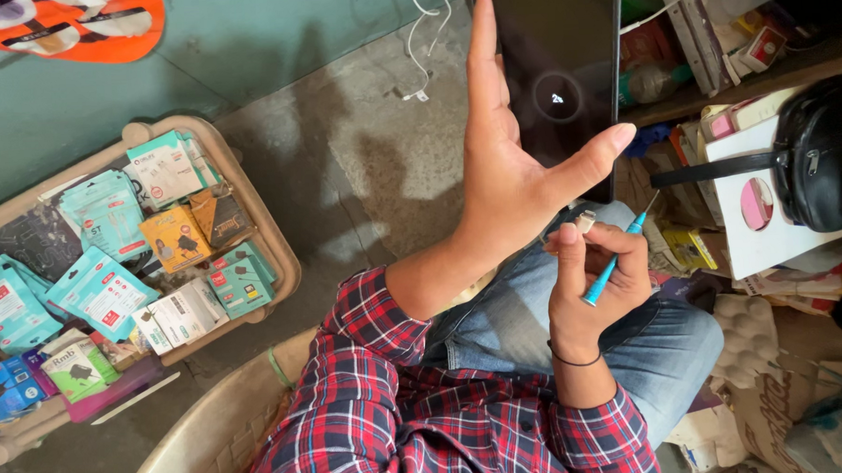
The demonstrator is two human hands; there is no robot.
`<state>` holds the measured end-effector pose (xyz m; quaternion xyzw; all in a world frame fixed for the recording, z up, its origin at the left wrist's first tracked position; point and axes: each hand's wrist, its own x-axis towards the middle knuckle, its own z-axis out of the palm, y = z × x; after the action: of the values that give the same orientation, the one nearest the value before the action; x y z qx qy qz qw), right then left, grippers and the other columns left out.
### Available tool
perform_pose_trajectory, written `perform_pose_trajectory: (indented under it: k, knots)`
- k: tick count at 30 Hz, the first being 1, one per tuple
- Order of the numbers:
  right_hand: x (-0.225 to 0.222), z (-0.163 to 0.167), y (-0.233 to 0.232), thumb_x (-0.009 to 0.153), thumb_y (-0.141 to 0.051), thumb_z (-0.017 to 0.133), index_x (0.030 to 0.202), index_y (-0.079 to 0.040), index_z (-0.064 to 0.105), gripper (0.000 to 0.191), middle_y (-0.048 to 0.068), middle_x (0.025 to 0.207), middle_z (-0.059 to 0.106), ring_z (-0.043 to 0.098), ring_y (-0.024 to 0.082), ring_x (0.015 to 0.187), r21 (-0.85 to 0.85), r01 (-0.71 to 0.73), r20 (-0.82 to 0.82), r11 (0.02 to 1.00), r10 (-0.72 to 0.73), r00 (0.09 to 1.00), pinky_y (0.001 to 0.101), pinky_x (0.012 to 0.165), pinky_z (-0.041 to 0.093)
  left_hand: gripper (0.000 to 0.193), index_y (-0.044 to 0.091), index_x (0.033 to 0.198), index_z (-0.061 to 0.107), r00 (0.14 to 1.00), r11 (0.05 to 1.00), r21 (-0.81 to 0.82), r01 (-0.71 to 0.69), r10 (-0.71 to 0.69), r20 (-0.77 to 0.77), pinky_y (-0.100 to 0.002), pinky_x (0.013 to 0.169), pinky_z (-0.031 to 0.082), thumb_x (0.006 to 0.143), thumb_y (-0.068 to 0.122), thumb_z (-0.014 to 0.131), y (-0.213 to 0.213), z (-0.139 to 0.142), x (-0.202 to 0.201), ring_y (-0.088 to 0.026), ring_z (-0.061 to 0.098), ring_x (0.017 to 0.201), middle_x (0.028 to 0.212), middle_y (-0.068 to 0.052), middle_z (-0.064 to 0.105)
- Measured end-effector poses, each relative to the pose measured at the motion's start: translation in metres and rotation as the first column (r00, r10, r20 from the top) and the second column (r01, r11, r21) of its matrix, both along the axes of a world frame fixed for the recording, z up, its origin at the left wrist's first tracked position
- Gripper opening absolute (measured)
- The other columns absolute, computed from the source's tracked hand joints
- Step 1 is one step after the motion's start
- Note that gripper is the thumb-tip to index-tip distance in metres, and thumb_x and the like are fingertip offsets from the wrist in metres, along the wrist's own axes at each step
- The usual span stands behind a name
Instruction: The person repairs a disassembled smartphone on their lap. They hold the phone with its back cover removed, press the battery and flex cables, test the phone powered on, pry at the screen edge with a tool, and use a screwdriver on the internal components while checking the device.
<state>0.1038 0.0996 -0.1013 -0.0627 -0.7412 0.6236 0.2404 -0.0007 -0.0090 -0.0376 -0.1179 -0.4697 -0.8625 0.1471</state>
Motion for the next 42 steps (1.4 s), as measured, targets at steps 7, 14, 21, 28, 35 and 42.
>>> perform_pose_trajectory:
  k: [7, 14, 21, 28, 35, 42]
  knots:
    - [-0.002, -0.001, -0.001, 0.103, 0.007, 0.071, 0.111, 0.002, 0.055, 0.019, 0.010, 0.100, 0.066, 0.071, 0.015, 0.085, 0.038, 0.010, 0.004, 0.999, -0.010, 1.000, 0.0277, 0.076, 0.061, 0.107, 0.011, 0.169, 0.007, 1.000, 0.999, 0.031, 0.021, -0.022, 0.020, -0.030, 0.120, 0.040, 0.094, -0.004, 0.082, 0.001, 0.001, 0.000, -0.015, 0.044, 0.138, 0.155, -0.007, 0.035]
    - [-0.002, -0.001, -0.001, 0.103, 0.005, 0.073, 0.111, 0.002, 0.056, 0.019, 0.010, 0.098, 0.069, 0.071, 0.015, 0.084, 0.058, 0.025, 0.016, 0.998, -0.026, 1.000, 0.0258, 0.076, 0.060, 0.107, 0.010, 0.168, 0.008, 1.000, 1.000, 0.028, 0.013, -0.013, 0.009, -0.029, 0.121, 0.039, 0.093, -0.005, 0.082, 0.002, 0.003, 0.000, -0.014, 0.043, 0.140, 0.155, -0.007, 0.035]
    - [-0.002, 0.000, -0.001, 0.103, 0.004, 0.073, 0.112, 0.002, 0.057, 0.018, 0.011, 0.100, 0.071, 0.072, 0.015, 0.085, 0.064, 0.023, 0.015, 0.998, -0.024, 1.000, 0.0256, 0.075, 0.059, 0.108, 0.009, 0.168, 0.008, 1.000, 1.000, -0.015, 0.000, 0.000, 0.016, -0.029, 0.123, 0.036, 0.092, -0.002, 0.084, 0.001, 0.006, 0.000, -0.015, 0.041, 0.141, 0.156, -0.008, 0.035]
    - [-0.003, 0.002, -0.001, 0.104, 0.004, 0.073, 0.112, 0.002, 0.057, 0.018, 0.011, 0.101, 0.070, 0.073, 0.015, 0.087, 0.055, 0.015, 0.019, 0.998, -0.016, 1.000, 0.0253, 0.075, 0.060, 0.107, 0.010, 0.168, 0.009, 0.999, 0.998, -0.056, -0.035, 0.035, -0.010, -0.028, 0.125, 0.034, 0.093, -0.002, 0.085, 0.002, 0.003, 0.001, -0.014, 0.039, 0.142, 0.157, -0.007, 0.034]
    - [-0.005, 0.013, -0.001, 0.103, 0.007, 0.074, 0.110, 0.003, 0.058, 0.017, 0.011, 0.099, 0.069, 0.070, 0.012, 0.081, 0.131, -0.007, -0.012, 0.991, 0.008, 1.000, 0.0216, 0.074, 0.057, 0.103, 0.009, 0.169, 0.012, 0.989, 0.976, 0.191, 0.108, -0.124, 0.075, -0.032, 0.118, 0.041, 0.094, -0.004, 0.081, 0.007, -0.012, -0.003, -0.015, 0.048, 0.132, 0.146, -0.008, 0.045]
    - [0.001, 0.028, 0.004, 0.098, 0.002, 0.082, 0.101, 0.004, 0.064, 0.018, 0.007, 0.083, 0.065, 0.055, 0.006, 0.063, 0.439, 0.028, -0.037, 0.898, -0.013, 0.999, 0.0174, 0.057, 0.038, 0.084, 0.003, 0.163, 0.028, 0.900, 0.817, 0.532, 0.222, -0.381, 0.210, -0.037, 0.117, 0.045, 0.095, -0.003, 0.077, 0.013, -0.045, -0.008, -0.017, 0.055, 0.127, 0.137, -0.007, 0.057]
